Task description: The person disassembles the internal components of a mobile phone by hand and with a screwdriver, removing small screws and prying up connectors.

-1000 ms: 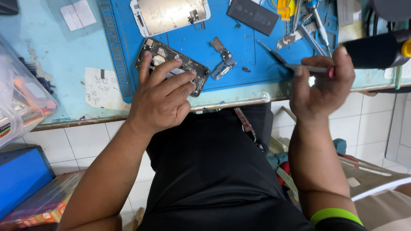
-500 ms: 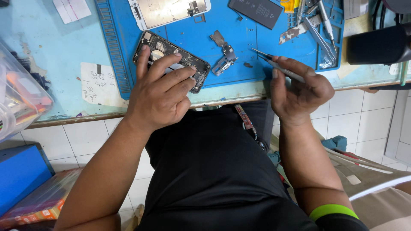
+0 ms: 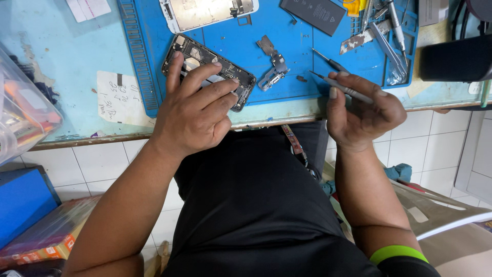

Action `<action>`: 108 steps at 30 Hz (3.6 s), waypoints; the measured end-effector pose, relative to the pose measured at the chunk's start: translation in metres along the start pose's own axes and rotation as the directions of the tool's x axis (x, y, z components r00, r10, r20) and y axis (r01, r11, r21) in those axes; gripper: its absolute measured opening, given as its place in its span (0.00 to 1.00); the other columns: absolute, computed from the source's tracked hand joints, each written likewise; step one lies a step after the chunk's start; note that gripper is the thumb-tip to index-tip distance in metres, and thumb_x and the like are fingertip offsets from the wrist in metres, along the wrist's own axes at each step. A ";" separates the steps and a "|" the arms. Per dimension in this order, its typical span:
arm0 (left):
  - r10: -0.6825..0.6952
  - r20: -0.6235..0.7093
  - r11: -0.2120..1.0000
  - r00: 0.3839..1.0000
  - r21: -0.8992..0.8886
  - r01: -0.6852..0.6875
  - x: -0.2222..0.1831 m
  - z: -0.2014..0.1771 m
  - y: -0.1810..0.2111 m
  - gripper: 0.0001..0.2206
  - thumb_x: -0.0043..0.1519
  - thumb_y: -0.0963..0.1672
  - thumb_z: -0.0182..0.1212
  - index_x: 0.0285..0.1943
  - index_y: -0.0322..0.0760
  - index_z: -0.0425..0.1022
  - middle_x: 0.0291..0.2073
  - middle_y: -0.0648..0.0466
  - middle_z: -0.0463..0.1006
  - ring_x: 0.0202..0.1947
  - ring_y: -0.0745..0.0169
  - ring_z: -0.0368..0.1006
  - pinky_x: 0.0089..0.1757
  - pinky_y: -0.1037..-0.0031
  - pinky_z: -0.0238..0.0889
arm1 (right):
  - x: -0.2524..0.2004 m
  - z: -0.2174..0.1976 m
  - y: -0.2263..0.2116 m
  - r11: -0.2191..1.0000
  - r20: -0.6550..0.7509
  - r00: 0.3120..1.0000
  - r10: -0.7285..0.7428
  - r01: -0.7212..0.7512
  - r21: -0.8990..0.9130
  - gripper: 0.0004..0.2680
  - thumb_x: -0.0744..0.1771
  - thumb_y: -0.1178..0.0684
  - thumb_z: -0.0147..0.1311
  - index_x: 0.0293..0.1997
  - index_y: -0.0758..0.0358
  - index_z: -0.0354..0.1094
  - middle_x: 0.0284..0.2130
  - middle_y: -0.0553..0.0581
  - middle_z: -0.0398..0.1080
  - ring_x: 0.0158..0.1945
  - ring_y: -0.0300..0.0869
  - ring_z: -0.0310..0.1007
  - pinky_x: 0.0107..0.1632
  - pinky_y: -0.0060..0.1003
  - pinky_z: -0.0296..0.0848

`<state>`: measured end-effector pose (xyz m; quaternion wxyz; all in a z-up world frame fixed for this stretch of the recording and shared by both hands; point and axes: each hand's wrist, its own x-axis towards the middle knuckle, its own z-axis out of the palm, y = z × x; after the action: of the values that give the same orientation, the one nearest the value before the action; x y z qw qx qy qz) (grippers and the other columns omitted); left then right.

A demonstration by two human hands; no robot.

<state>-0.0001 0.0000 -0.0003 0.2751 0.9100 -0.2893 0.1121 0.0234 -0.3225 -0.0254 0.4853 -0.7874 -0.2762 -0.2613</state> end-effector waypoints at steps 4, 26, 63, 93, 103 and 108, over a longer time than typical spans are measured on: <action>-0.004 0.007 1.000 1.000 -0.005 0.004 0.001 -0.002 -0.001 0.09 0.58 0.40 0.64 0.45 0.41 0.84 0.55 0.60 0.81 0.69 0.55 0.64 0.73 0.45 0.32 | -0.003 -0.005 -0.007 0.981 -0.056 0.984 0.168 -0.162 0.104 0.22 0.73 0.67 0.53 0.67 0.48 0.41 0.52 0.70 0.70 0.47 0.52 0.80 0.51 0.43 0.82; 0.031 -0.151 0.992 0.988 -0.120 -0.049 0.014 -0.008 0.003 0.03 0.54 0.39 0.67 0.29 0.39 0.77 0.46 0.57 0.75 0.54 0.55 0.68 0.60 0.57 0.53 | 0.001 0.011 -0.026 0.868 -0.042 0.937 0.348 -0.305 0.392 0.21 0.75 0.69 0.56 0.66 0.51 0.43 0.46 0.72 0.75 0.39 0.51 0.80 0.43 0.40 0.83; -0.097 0.282 0.993 0.954 -0.043 0.113 0.055 -0.033 0.005 0.02 0.56 0.44 0.73 0.36 0.49 0.86 0.38 0.64 0.74 0.47 0.64 0.66 0.53 0.64 0.48 | -0.018 -0.009 -0.021 0.836 0.032 0.930 0.366 -0.344 0.427 0.21 0.76 0.68 0.53 0.66 0.48 0.40 0.46 0.69 0.69 0.39 0.52 0.76 0.52 0.44 0.81; -0.359 0.132 0.714 0.924 -0.599 0.363 0.088 0.002 0.081 0.08 0.62 0.43 0.70 0.45 0.34 0.81 0.35 0.53 0.80 0.31 0.64 0.77 0.36 0.73 0.71 | 0.005 -0.009 -0.042 0.879 -0.149 0.947 0.286 -0.197 0.434 0.22 0.73 0.67 0.56 0.66 0.48 0.43 0.45 0.70 0.73 0.42 0.51 0.80 0.51 0.45 0.85; -0.367 0.122 0.628 0.922 -0.699 0.343 0.089 0.014 0.079 0.04 0.63 0.41 0.68 0.41 0.33 0.80 0.34 0.57 0.76 0.32 0.71 0.74 0.36 0.77 0.70 | 0.006 -0.011 -0.037 0.833 -0.142 0.928 0.344 -0.232 0.502 0.21 0.74 0.68 0.56 0.65 0.49 0.44 0.45 0.69 0.74 0.42 0.51 0.80 0.48 0.44 0.85; -0.366 0.121 0.601 0.923 -0.726 0.334 0.093 0.016 0.076 0.04 0.63 0.41 0.68 0.41 0.34 0.80 0.35 0.58 0.77 0.33 0.74 0.74 0.37 0.79 0.72 | 0.009 -0.008 -0.024 0.568 -0.086 0.829 0.553 -0.299 0.767 0.20 0.74 0.67 0.57 0.65 0.53 0.45 0.45 0.69 0.75 0.42 0.52 0.81 0.43 0.44 0.83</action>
<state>0.0310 -0.1041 0.0531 0.6392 0.7577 -0.1205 -0.0516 0.0120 -0.3195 -0.0014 0.8420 -0.5194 -0.0734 -0.1262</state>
